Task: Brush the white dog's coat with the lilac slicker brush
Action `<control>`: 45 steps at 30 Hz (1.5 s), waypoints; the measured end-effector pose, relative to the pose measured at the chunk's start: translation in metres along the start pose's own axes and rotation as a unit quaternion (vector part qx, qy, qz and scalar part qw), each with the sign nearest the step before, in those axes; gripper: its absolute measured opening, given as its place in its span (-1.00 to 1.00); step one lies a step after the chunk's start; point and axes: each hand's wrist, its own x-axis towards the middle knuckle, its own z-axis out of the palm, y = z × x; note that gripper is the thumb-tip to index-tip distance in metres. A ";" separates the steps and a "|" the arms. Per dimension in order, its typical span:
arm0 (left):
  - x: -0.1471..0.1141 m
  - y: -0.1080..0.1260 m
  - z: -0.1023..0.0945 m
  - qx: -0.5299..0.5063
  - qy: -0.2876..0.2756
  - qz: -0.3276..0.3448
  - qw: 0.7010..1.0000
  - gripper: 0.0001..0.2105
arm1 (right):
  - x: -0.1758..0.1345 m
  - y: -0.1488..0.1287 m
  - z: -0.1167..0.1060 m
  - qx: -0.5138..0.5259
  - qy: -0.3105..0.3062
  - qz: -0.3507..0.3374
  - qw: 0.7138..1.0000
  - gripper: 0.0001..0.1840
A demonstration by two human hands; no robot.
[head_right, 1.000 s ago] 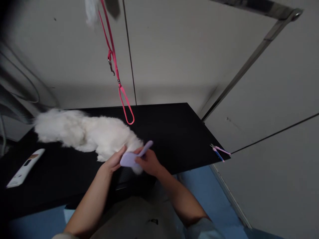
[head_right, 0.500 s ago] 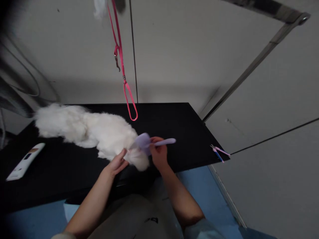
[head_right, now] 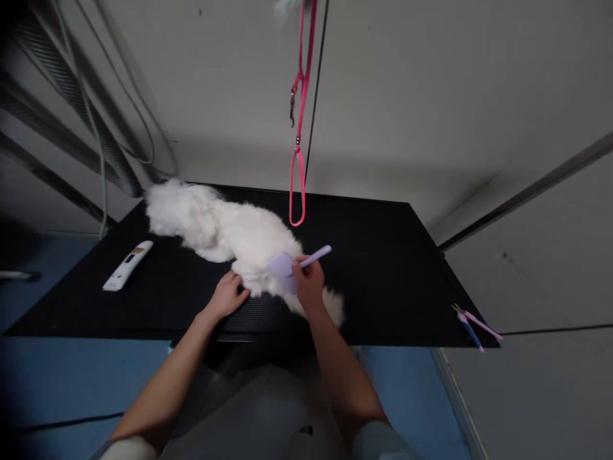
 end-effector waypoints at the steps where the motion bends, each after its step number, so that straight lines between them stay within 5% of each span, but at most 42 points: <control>1: 0.003 -0.001 0.001 0.043 -0.017 0.012 0.999 -0.84 | -0.001 0.000 0.002 0.004 0.024 -0.017 1.000 -0.82; 6: 0.008 0.006 0.006 0.225 -0.111 0.061 0.966 -0.76 | -0.010 0.000 0.000 -0.054 -0.111 -0.001 0.992 -0.79; 10: 0.005 0.009 0.009 0.236 -0.131 0.098 0.958 -0.74 | -0.011 -0.005 -0.001 0.004 0.046 -0.059 0.997 -0.80; 14: -0.002 0.007 0.015 0.228 -0.143 0.109 0.957 -0.80 | -0.007 -0.010 0.000 -0.064 -0.142 -0.046 0.987 -0.81; 19: -0.008 0.003 0.019 0.198 -0.108 0.112 0.968 -0.83 | -0.001 -0.019 -0.006 -0.063 0.015 -0.148 0.987 -0.80; 23: -0.010 0.006 0.019 0.103 -0.112 0.113 0.982 -0.83 | -0.007 -0.016 -0.005 -0.120 -0.199 -0.075 0.970 -0.84; 27: -0.011 0.007 0.023 -0.033 -0.109 0.027 0.993 -0.73 | -0.012 -0.005 -0.004 -0.060 -0.074 -0.037 0.995 -0.83; 31: -0.008 0.010 0.024 -0.182 -0.139 -0.010 0.973 -0.70 | -0.016 -0.001 -0.010 -0.051 -0.137 -0.007 0.989 -0.82; 34: -0.006 0.017 0.020 -0.233 -0.131 -0.018 0.963 -0.67 | -0.019 -0.005 -0.015 -0.011 -0.016 -0.056 0.998 -0.82; 39: -0.006 0.025 0.013 -0.261 -0.192 -0.030 0.946 -0.73 | -0.024 -0.013 -0.014 -0.068 -0.161 -0.035 0.984 -0.84; 42: -0.007 0.021 0.012 -0.250 -0.146 -0.052 0.956 -0.69 | -0.024 -0.013 -0.013 -0.033 -0.038 -0.059 0.997 -0.82; 45: -0.017 0.022 0.011 -0.188 -0.077 -0.058 0.978 -0.65 | -0.023 -0.012 -0.016 -0.026 -0.082 -0.050 0.995 -0.79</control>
